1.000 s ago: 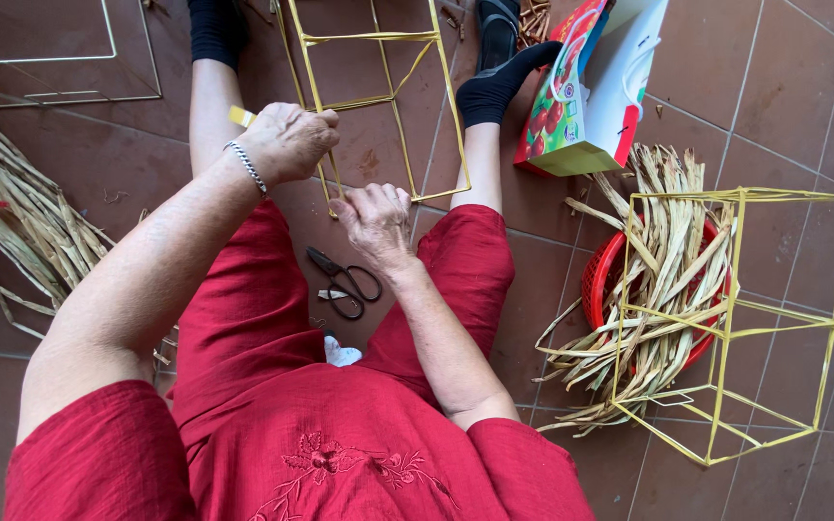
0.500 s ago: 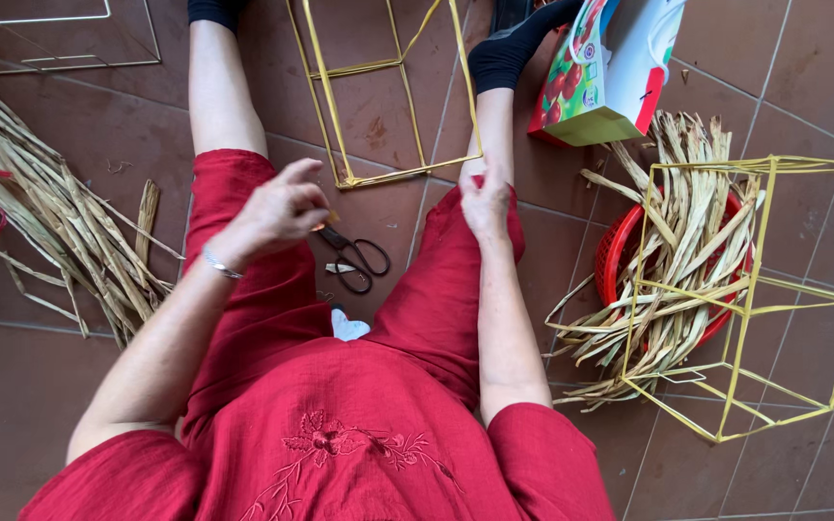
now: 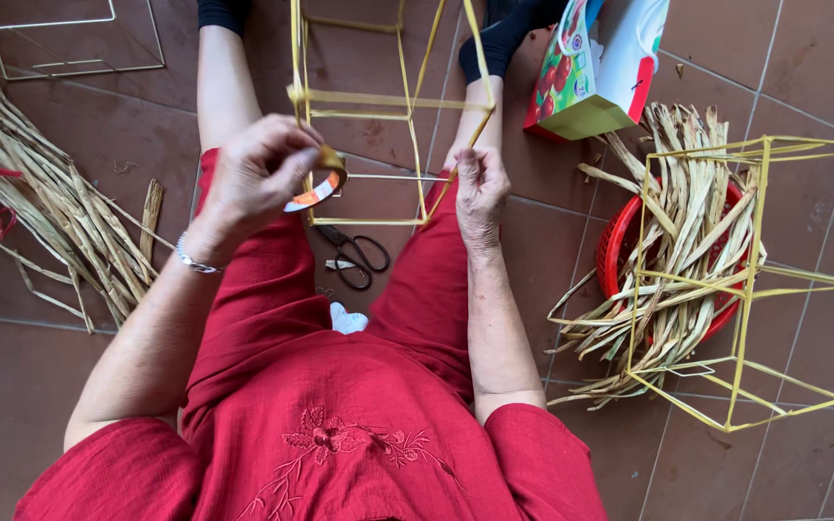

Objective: The person sits on the floor and wraps yellow tape around the joints and bars of a wire star-shaped frame, using scissors to cut tape pieces and pressing the tape down by hand. They rotate the frame to reach different sides and work on it across their lap.

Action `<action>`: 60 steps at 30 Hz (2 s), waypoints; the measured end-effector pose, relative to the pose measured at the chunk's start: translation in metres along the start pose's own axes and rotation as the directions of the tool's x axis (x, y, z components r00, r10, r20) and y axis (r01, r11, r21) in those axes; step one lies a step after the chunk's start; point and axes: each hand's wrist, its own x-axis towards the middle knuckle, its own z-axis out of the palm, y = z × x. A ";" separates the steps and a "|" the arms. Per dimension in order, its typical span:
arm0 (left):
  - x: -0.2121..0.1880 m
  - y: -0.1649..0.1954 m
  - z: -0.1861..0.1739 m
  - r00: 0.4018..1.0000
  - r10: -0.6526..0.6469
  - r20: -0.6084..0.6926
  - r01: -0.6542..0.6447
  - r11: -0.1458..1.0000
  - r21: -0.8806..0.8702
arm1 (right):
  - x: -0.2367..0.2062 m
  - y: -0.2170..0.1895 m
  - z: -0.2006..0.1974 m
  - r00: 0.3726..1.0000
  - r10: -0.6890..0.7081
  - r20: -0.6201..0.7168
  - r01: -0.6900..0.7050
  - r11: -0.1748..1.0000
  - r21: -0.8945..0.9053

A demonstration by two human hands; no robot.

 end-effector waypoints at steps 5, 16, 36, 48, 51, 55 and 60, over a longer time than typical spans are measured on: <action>0.016 0.042 -0.015 0.999 0.022 -0.027 -0.028 0.969 -0.246 | 0.012 -0.032 -0.004 0.998 -0.010 -0.062 0.031 0.933 0.359; 0.003 0.091 -0.025 0.997 -0.031 -0.077 0.005 0.951 -0.308 | 0.007 -0.055 -0.013 0.988 0.104 -0.112 -0.047 0.904 0.424; -0.044 0.128 0.057 0.950 0.112 0.292 -0.185 0.954 0.238 | -0.082 -0.170 0.001 0.961 -0.229 0.152 0.269 0.897 -0.351; -0.048 0.107 0.047 0.923 0.182 0.340 -0.279 0.924 0.261 | -0.081 -0.124 -0.011 0.955 -0.294 0.034 0.285 0.880 -0.381; -0.043 0.104 0.032 0.909 0.180 0.375 -0.266 0.945 0.190 | -0.071 -0.106 -0.015 0.960 -0.277 -0.042 0.237 0.882 -0.407; -0.035 0.106 0.030 0.936 0.036 0.350 -0.078 0.991 0.107 | -0.053 -0.087 -0.014 0.959 -0.231 -0.164 0.167 0.929 -0.331; -0.018 0.111 0.039 0.968 0.040 0.248 -0.083 0.983 0.166 | -0.042 -0.075 -0.007 0.961 -0.150 -0.233 0.089 0.963 -0.255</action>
